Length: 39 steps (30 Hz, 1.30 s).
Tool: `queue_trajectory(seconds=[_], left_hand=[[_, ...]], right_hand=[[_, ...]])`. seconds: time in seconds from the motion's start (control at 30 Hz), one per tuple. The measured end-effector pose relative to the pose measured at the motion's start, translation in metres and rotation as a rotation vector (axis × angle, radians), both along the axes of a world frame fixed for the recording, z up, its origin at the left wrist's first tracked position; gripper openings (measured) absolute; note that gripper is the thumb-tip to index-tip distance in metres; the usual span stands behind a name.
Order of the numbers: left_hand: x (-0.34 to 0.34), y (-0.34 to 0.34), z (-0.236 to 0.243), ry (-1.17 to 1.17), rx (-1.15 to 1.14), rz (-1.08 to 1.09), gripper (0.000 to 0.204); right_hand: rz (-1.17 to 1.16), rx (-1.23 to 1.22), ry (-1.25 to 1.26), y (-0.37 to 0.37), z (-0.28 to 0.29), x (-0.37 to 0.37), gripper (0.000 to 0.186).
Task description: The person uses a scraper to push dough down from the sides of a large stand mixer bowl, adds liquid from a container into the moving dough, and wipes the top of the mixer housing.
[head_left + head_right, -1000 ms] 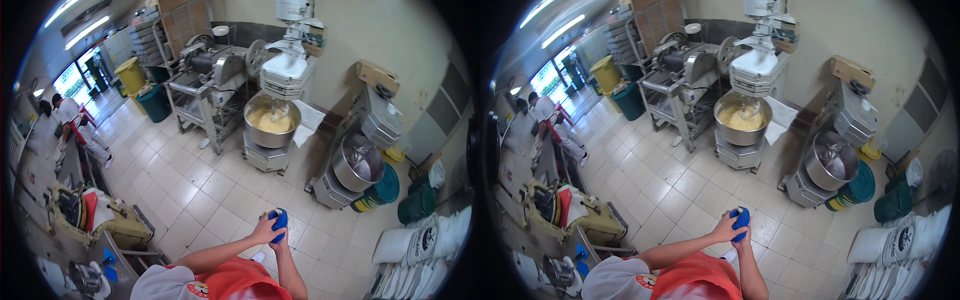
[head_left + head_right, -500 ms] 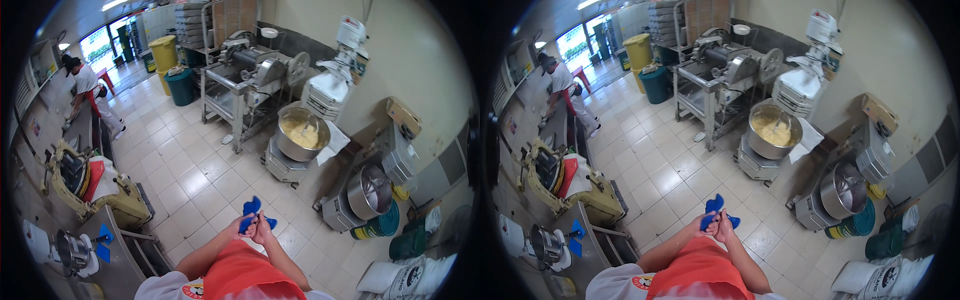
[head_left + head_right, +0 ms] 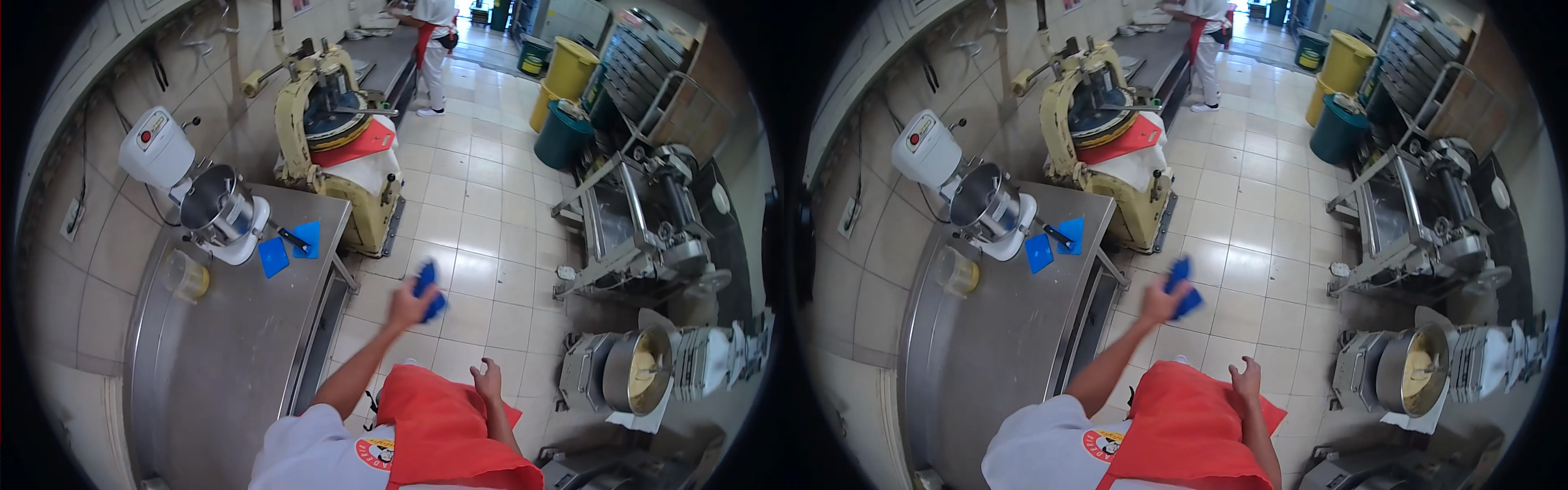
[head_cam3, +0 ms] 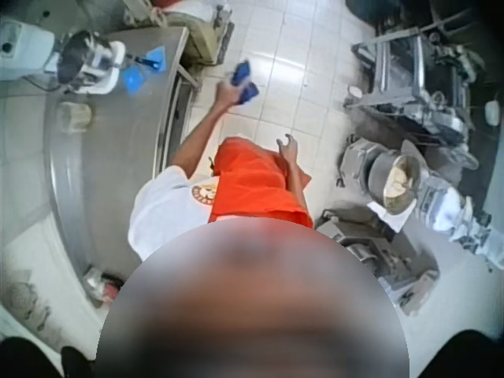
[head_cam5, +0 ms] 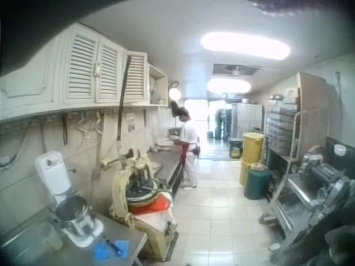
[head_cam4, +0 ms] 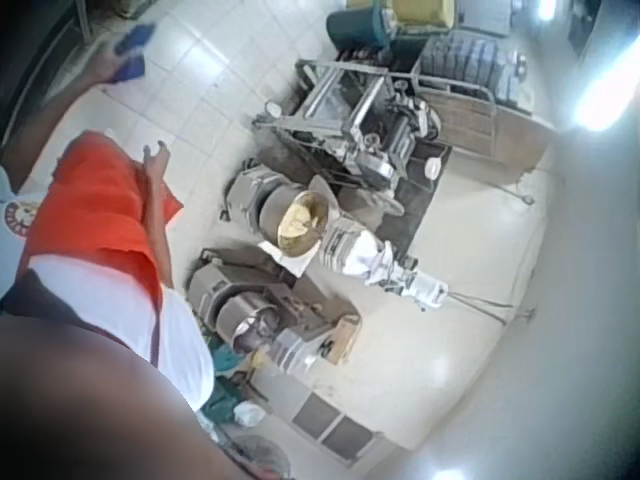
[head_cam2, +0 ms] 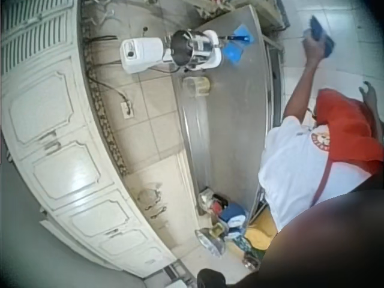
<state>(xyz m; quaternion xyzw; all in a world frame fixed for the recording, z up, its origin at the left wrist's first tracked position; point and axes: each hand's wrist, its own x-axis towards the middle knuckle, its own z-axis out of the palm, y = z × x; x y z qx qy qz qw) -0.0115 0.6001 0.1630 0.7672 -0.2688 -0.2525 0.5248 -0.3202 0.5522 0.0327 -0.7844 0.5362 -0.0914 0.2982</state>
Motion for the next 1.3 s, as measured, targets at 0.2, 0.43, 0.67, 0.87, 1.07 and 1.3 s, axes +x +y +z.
queue_trajectory(seconds=[0.2,0.43,0.67,0.87,1.07,1.3], left_hand=[[0.161,0.137,0.022,-0.452,0.310,0.813,0.045],[0.156,0.207,-0.038,-0.249,1.086,0.961,0.080],[0.111,0.123,-0.074,-0.395,0.729,0.799,0.059],[0.181,0.143,-0.073,-0.256,0.748,0.861,0.062],[0.285,0.168,-0.085,-0.054,0.835,0.938,0.072],[0.326,0.167,-0.090,-0.041,0.973,0.887,0.086]], right_hand=[[0.064,0.320,0.017,-0.032,0.027,0.035,0.040],[0.009,0.532,-0.127,-0.050,0.026,0.029,0.040],[-0.081,0.511,-0.157,-0.113,-0.104,-0.118,0.034],[-0.456,0.756,-0.011,-0.138,-0.082,-0.182,0.028],[-0.839,0.807,-0.126,-0.119,-0.076,-0.164,0.031],[-0.638,0.902,-0.193,-0.069,-0.079,-0.043,0.031]])
